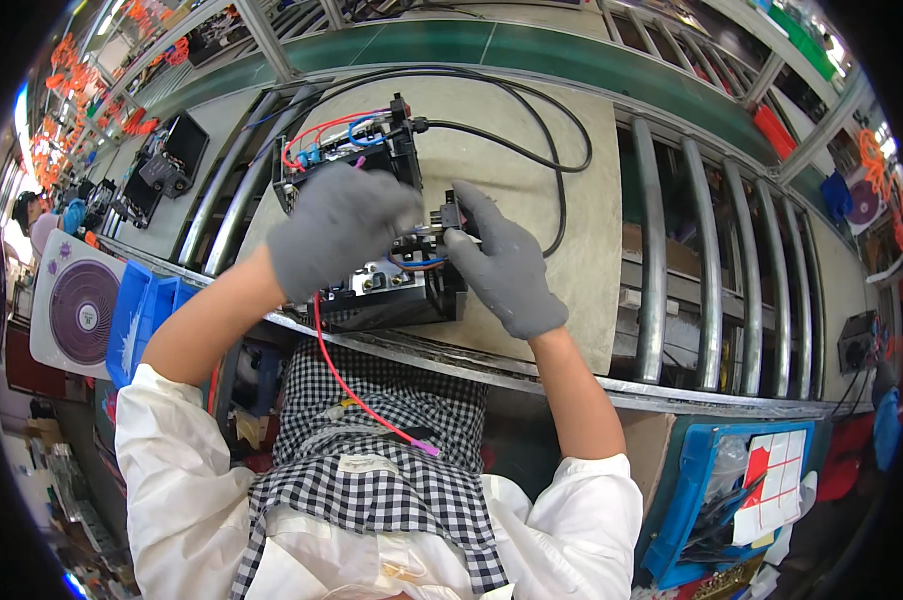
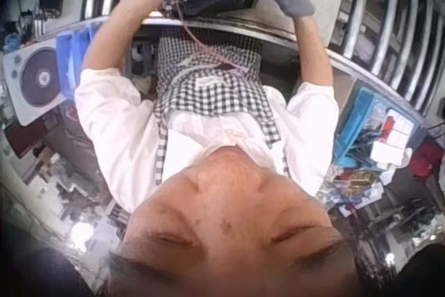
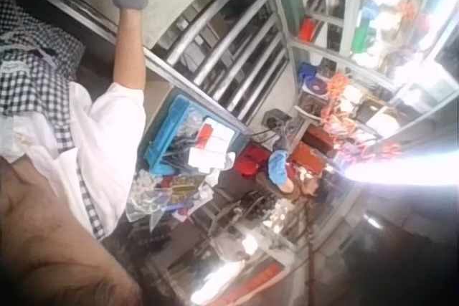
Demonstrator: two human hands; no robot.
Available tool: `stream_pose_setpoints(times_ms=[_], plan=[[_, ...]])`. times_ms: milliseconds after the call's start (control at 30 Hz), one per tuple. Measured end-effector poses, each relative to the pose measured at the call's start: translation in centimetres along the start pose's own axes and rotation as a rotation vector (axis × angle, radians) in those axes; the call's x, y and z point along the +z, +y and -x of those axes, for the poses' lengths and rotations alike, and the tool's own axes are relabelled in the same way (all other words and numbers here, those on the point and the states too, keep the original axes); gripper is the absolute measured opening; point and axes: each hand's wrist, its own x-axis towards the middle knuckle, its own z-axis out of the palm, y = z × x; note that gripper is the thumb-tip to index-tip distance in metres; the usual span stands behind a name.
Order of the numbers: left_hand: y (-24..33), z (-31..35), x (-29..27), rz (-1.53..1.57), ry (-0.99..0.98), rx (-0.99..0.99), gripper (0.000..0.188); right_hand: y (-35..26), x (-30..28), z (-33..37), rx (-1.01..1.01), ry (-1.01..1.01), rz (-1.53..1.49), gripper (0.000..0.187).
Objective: The person assembles and wires electronic control units by hand, securing wiring harnesses to printed circuit boards inside an electronic enclosure with plastic cable ties, then trimming the excess tie material with diagonal cutters.
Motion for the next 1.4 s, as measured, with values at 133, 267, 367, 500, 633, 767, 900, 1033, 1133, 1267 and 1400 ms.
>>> stream_pose_setpoints(times_ms=[133, 267, 367, 500, 633, 767, 900, 1033, 1133, 1267, 1400], plan=[[-4.9, 1.8, -1.5, -0.038, 0.156, -0.282, 0.030, -1.3, 0.0, 0.0, 0.098, -0.048, -0.109, 0.054], [-5.9, 2.5, -0.2, 0.086, -0.184, -0.403, 0.039, -0.9, 0.0, -0.1, 0.077, -0.049, -0.059, 0.054], [-5.7, 1.9, 0.9, 0.892, -0.107, -0.427, 0.035, -1.4, -0.2, -0.2, 0.123, -0.065, -0.106, 0.055], [-3.6, 0.6, 1.8, 1.072, 0.026, -0.289, 0.028, -1.5, -0.4, 0.0, 0.155, -0.075, -0.213, 0.057], [-1.8, 0.8, 2.1, 0.540, 0.099, -0.147, 0.021, -1.7, -0.8, 0.3, 0.177, -0.081, -0.183, 0.058], [-1.6, 1.4, 2.1, 0.428, 0.063, -0.145, 0.024, -2.5, -0.9, 1.0, 0.248, -0.105, -0.310, 0.057], [-0.7, 1.7, 1.3, 0.456, -0.055, -0.187, 0.026, -3.0, -0.7, 1.9, 0.223, -0.087, -0.315, 0.060], [0.3, 2.4, 1.1, 0.450, -0.025, -0.172, 0.024, -3.2, -0.8, 3.2, 0.229, -0.050, -0.253, 0.064], [0.4, 2.4, 1.1, 0.420, -0.036, -0.153, 0.024, -3.2, -0.7, 3.4, 0.219, -0.022, -0.231, 0.065], [0.6, 2.6, 0.9, 0.414, -0.002, -0.146, 0.024, -3.1, -0.5, 3.6, 0.236, -0.016, -0.308, 0.065], [0.9, 2.4, 0.6, 0.409, -0.106, -0.199, 0.026, -3.5, -0.3, 3.8, 0.207, -0.003, -0.295, 0.065]])
